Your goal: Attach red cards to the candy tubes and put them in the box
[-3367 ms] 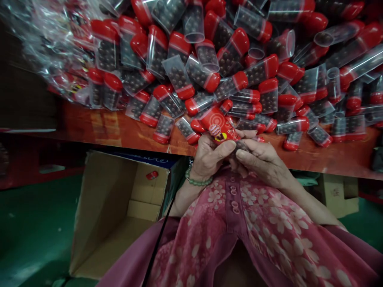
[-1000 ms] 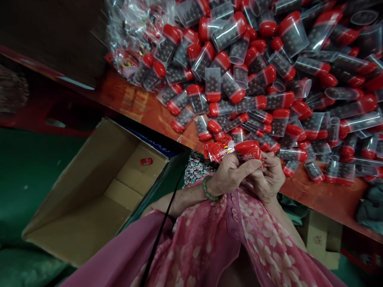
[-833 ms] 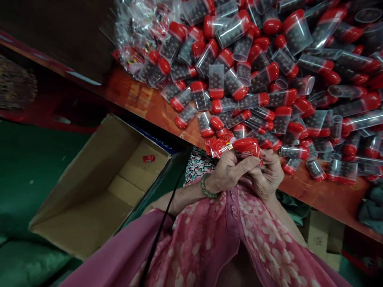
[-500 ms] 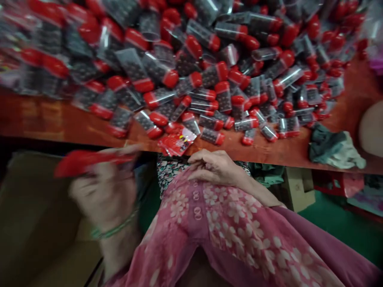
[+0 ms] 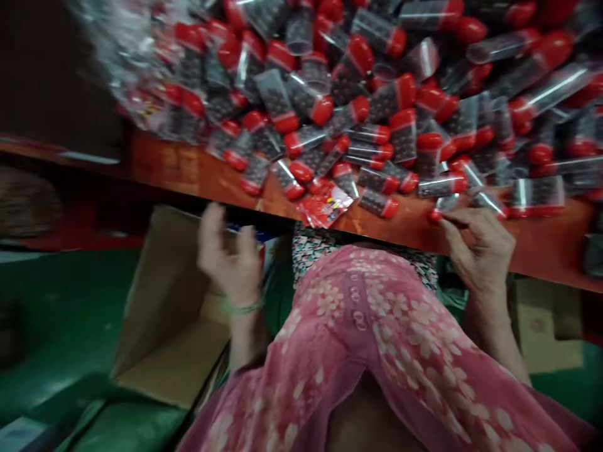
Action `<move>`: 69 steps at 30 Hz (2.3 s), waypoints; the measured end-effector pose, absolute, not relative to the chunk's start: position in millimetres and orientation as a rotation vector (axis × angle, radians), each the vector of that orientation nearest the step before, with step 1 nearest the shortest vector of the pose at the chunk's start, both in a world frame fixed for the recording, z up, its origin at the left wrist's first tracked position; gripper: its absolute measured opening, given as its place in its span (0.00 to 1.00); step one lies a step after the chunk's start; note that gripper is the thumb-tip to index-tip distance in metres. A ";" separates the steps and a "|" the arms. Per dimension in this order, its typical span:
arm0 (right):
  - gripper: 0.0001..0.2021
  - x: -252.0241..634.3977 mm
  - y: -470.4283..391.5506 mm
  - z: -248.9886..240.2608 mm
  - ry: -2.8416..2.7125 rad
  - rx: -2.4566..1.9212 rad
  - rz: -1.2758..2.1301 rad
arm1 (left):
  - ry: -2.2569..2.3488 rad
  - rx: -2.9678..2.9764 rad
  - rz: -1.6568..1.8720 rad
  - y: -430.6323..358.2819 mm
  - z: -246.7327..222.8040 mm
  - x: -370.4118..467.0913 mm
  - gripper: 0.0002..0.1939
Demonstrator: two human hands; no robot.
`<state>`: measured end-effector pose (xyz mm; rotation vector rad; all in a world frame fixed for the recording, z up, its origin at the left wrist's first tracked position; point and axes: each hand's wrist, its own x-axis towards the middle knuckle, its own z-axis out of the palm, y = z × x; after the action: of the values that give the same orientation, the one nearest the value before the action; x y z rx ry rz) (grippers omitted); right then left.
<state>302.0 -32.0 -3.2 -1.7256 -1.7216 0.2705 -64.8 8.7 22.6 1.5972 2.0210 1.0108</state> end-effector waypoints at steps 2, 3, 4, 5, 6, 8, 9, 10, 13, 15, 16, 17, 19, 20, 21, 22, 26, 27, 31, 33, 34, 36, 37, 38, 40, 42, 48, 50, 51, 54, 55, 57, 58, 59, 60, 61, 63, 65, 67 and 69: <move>0.09 282.4 -21.8 -2.8 -1.887 -1.566 0.312 | 1.947 1.802 1.040 13.1 -21.8 -47.8 0.29; 0.10 270.0 -14.9 -2.6 -1.980 -1.459 0.320 | 1.874 1.898 1.064 13.1 -39.2 -40.9 0.32; 0.11 257.2 -7.3 -2.9 -2.069 -1.378 0.328 | 1.794 1.983 1.081 12.0 -52.2 -34.9 0.34; 0.12 244.8 0.7 -4.1 -2.161 -1.313 0.318 | 1.701 2.077 1.095 10.3 -60.6 -29.7 0.36; 0.12 234.0 8.6 -6.2 -2.248 -1.248 0.286 | 1.619 2.171 1.112 8.5 -65.2 -25.6 0.38; 0.14 218.8 22.7 -12.6 -2.388 -1.185 0.226 | 1.506 2.353 1.149 6.7 -66.7 -20.1 0.38; 0.14 214.7 28.3 -16.3 -2.439 -1.160 0.196 | 1.473 2.427 1.162 7.4 -65.6 -18.4 0.37; 0.15 212.6 32.7 -19.8 -2.477 -1.146 0.175 | 1.447 2.483 1.165 9.1 -64.4 -17.1 0.35; 0.15 212.2 40.7 -27.2 -2.534 -1.103 0.122 | 1.328 2.545 1.148 18.9 -64.6 -13.0 0.28; 0.14 212.0 43.7 -29.1 -2.541 -1.073 0.066 | 1.245 2.525 1.155 26.8 -69.0 -10.2 0.23; 0.14 211.3 44.9 -29.2 -2.546 -1.057 0.040 | 1.211 2.505 1.172 30.4 -72.3 -9.0 0.22; 0.14 210.2 46.1 -29.1 -2.550 -1.044 0.024 | 1.177 2.483 1.193 33.7 -75.9 -8.2 0.22; 0.14 207.6 47.9 -28.8 -2.553 -1.048 0.035 | 1.110 2.436 1.237 38.8 -83.8 -8.0 0.24; 0.14 206.5 48.6 -28.9 -2.553 -1.060 0.061 | 1.082 2.418 1.259 40.6 -87.7 -8.6 0.25; 0.15 205.7 49.1 -29.4 -2.550 -1.072 0.088 | 1.057 2.410 1.280 42.0 -91.4 -9.5 0.25; 0.15 205.3 49.3 -30.4 -2.545 -1.081 0.110 | 1.039 2.409 1.298 43.0 -94.6 -10.7 0.26; 0.14 205.0 50.0 -39.8 -2.525 -1.061 0.106 | 1.010 2.443 1.309 47.5 -100.2 -15.2 0.26; 0.14 204.7 50.5 -42.9 -2.509 -1.060 0.082 | 1.013 2.448 1.290 49.4 -99.6 -15.6 0.26; 0.13 202.7 55.0 -53.1 -2.417 -1.085 -0.035 | 1.030 2.480 1.209 59.6 -93.2 -13.4 0.25; 0.13 201.9 57.5 -55.2 -2.403 -1.097 -0.055 | 1.030 2.491 1.189 63.3 -90.5 -11.4 0.25; 0.13 201.6 58.3 -55.5 -2.403 -1.095 -0.062 | 1.032 2.489 1.185 64.4 -89.5 -10.6 0.24; 0.13 201.5 59.2 -55.3 -2.406 -1.073 -0.077 | 1.041 2.473 1.175 64.7 -88.2 -9.8 0.24; 0.13 201.5 59.3 -55.1 -2.411 -1.065 -0.079 | 1.048 2.463 1.163 64.3 -87.4 -9.8 0.23; 0.13 201.6 59.5 -54.8 -2.418 -1.067 -0.070 | 1.054 2.457 1.147 63.7 -86.4 -9.7 0.23; 0.13 201.8 60.1 -54.3 -2.434 -1.087 -0.014 | 1.072 2.460 1.122 62.7 -82.8 -9.1 0.23; 0.12 202.0 61.4 -53.9 -2.431 -1.105 0.031 | 1.100 2.496 1.115 62.2 -77.6 -6.8 0.24; 0.12 201.0 64.2 -49.1 -2.455 -1.141 0.014 | 1.350 2.595 0.951 61.6 -65.2 6.6 0.14; 0.12 201.6 63.9 -45.2 -2.479 -1.169 0.043 | 1.386 2.597 0.923 61.5 -64.3 9.0 0.13; 0.12 202.4 63.7 -43.1 -2.477 -1.177 0.049 | 1.376 2.597 0.931 61.8 -63.9 9.4 0.13; 0.13 206.1 63.7 -38.2 -2.453 -1.172 0.023 | 1.322 2.570 0.999 64.6 -61.1 7.6 0.13; 0.13 207.5 63.9 -37.4 -2.453 -1.174 0.011 | 1.298 2.554 1.023 65.9 -59.1 6.3 0.12; 0.13 209.6 64.3 -37.1 -2.463 -1.185 0.001 | 1.254 2.526 1.024 68.0 -53.6 3.8 0.12; 0.13 210.2 64.6 -37.3 -2.473 -1.193 0.008 | 1.242 2.516 0.995 68.6 -50.1 2.8 0.12; 0.13 210.4 64.9 -37.5 -2.487 -1.202 0.022 | 1.239 2.511 0.947 68.7 -46.6 2.3 0.14; 0.13 210.1 65.2 -37.5 -2.503 -1.206 0.034 | 1.248 2.510 0.886 68.4 -43.1 2.2 0.15; 0.13 209.4 65.8 -37.2 -2.518 -1.202 0.039 | 1.269 2.515 0.817 67.9 -40.0 2.7 0.17; 0.15 206.5 67.5 -36.1 -2.540 -1.184 0.023 | 1.315 2.545 0.709 67.0 -35.4 5.0 0.19; 0.17 202.6 70.1 -34.2 -2.554 -1.173 -0.001 | 1.329 2.593 0.692 67.6 -33.9 8.0 0.19; 0.19 199.6 71.8 -30.9 -2.574 -1.197 0.039 | 1.309 2.640 0.780 70.3 -35.1 10.6 0.18; 0.19 200.2 69.8 -24.8 -2.571 -1.246 0.102 | 1.279 2.660 0.890 74.0 -37.7 11.8 0.16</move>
<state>200.2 69.8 -24.8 -1.2464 -2.5711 0.1020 11.8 74.0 -37.7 2.6604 1.2790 0.8896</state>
